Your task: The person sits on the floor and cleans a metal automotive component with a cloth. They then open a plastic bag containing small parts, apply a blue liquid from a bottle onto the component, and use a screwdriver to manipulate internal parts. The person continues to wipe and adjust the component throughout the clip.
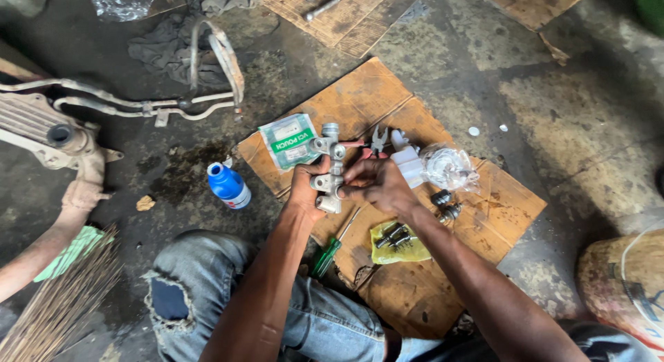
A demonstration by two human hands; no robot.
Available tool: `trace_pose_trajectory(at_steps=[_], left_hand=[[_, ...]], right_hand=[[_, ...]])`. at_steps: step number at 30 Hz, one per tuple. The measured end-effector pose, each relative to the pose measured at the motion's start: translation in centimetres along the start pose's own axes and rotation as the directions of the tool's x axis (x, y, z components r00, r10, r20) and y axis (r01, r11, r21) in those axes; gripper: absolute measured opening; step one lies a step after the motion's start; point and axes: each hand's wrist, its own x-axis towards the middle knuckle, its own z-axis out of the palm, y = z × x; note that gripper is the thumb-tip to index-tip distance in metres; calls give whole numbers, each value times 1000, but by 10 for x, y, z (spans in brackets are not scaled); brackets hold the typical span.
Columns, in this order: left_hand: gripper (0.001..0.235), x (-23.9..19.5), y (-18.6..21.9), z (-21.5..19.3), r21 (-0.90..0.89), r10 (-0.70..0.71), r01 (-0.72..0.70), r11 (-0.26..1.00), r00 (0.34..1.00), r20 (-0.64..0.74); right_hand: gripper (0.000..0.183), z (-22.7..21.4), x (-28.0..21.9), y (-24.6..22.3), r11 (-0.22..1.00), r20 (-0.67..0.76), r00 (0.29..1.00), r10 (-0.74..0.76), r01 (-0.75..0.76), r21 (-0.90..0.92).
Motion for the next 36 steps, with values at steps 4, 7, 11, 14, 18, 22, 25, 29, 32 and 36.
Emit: trace_pose_trajectory(at_steps=[4,7,11,14,18,22,25,29,32,36], left_hand=[[33,2,-4,-10,-88,16,-15,996,1000,8],[34,2,-2,-13,-130,14,-8,991,999,45],[33,-1,-4,-10,-129,-6,17,991,996,86],[32,3,-4,-9,-141,-53,59,988,997,47],[33,7,-4,-15,-127,68,-65,990,997,20],[31,8,9,-24,-119,179,-183,976,983,-47],[33,5,30,-25,-169,108,-140,976,977,-184],[23,3,38,-15,-127,93,-158,979,908,-409],[9,7,33,-7,-184,84,-165,969,920,-383],[11,4,28,0,-123,94,-137,983,947,-307]], right_hand=[[40,5,4,-11,1000,-36,999,16,-15,23],[42,11,2,-18,1000,-86,996,1,0,6],[42,17,-10,-24,998,-141,989,-51,46,-34],[43,14,-18,-31,999,-135,991,13,-20,-47],[39,10,-13,-44,998,-95,995,-38,42,40],[31,8,-6,-44,971,-169,964,205,-221,-88],[30,3,9,-25,909,-157,949,274,-309,-279],[26,-3,20,12,686,-96,982,165,-184,-704],[27,-21,8,23,559,-56,937,344,-252,-790],[31,-40,-21,18,389,-194,929,315,-313,-866]])
